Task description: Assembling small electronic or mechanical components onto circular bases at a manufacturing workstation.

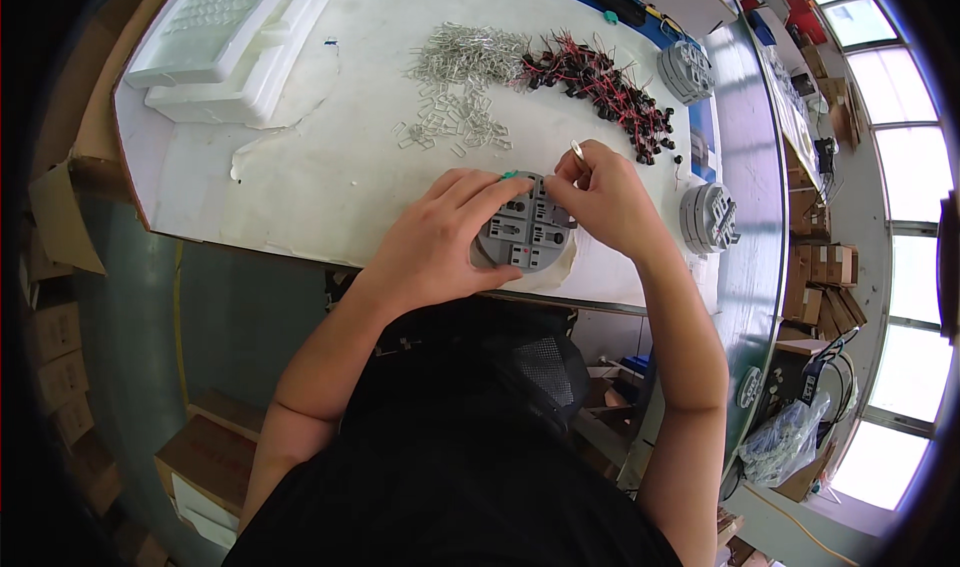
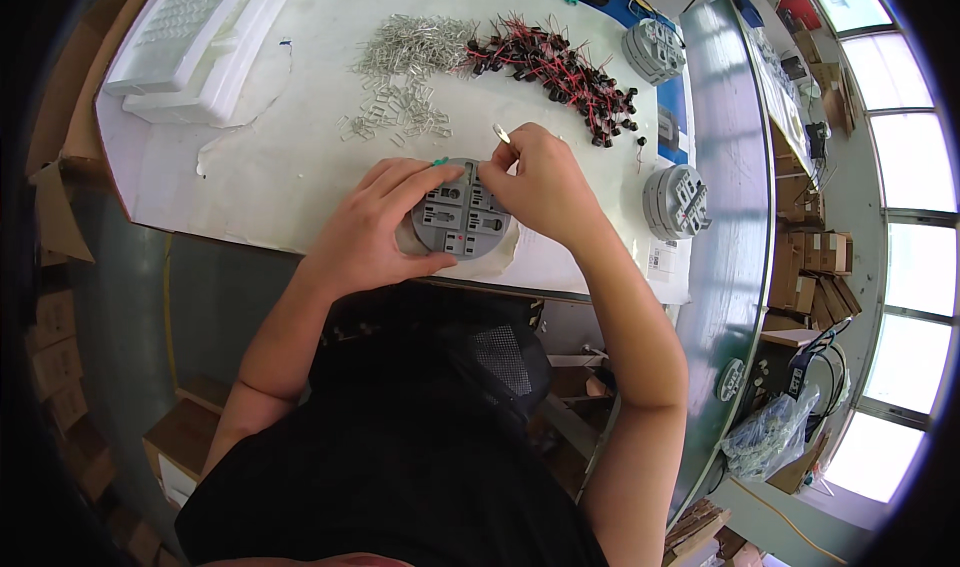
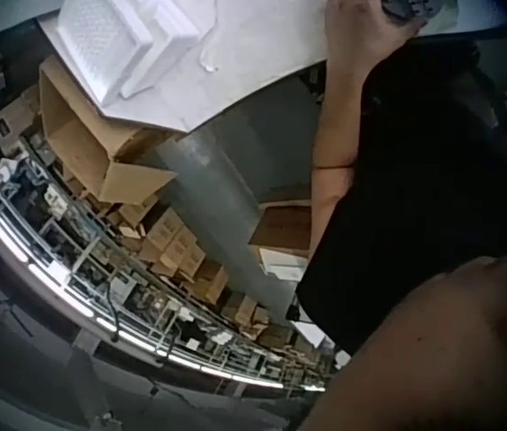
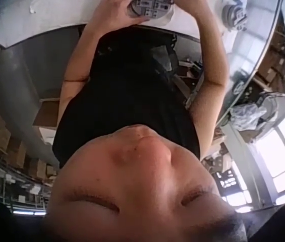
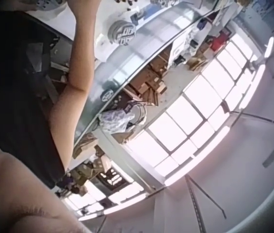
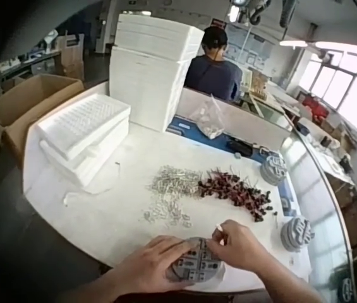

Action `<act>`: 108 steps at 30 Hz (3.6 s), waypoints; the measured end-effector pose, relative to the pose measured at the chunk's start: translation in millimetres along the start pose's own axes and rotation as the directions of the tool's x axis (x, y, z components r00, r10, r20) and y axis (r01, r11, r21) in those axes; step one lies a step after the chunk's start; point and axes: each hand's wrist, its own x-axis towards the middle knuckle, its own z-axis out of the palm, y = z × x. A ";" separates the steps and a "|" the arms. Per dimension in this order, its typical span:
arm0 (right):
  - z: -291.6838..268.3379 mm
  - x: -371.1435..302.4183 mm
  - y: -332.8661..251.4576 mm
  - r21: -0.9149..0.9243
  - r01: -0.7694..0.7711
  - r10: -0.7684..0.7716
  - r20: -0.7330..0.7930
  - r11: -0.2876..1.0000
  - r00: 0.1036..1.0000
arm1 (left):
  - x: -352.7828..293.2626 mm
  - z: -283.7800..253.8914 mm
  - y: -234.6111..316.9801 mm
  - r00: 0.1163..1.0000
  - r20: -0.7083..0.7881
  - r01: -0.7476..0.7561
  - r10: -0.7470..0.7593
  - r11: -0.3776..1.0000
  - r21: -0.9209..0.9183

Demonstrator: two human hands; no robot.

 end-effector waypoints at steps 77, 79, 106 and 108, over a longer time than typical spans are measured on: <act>-108.0 -60.1 7.5 0.479 0.075 -0.004 -0.149 0.874 0.989 | 45.7 0.2 33.8 0.993 -0.094 0.022 -0.066 0.911 -0.412; -88.1 -80.2 -3.8 0.557 0.069 -0.021 -0.093 0.828 0.995 | 53.9 -5.4 43.6 0.999 -0.027 0.022 -0.044 0.838 -0.545; 19.1 -106.4 14.4 0.340 0.496 -0.335 -0.433 0.799 0.837 | 18.5 1.5 59.6 0.937 0.256 0.349 -0.238 0.651 -0.674; 19.5 -106.5 15.6 0.367 0.500 -0.337 -0.425 0.784 0.840 | 18.0 2.4 60.8 0.939 0.250 0.344 -0.236 0.647 -0.680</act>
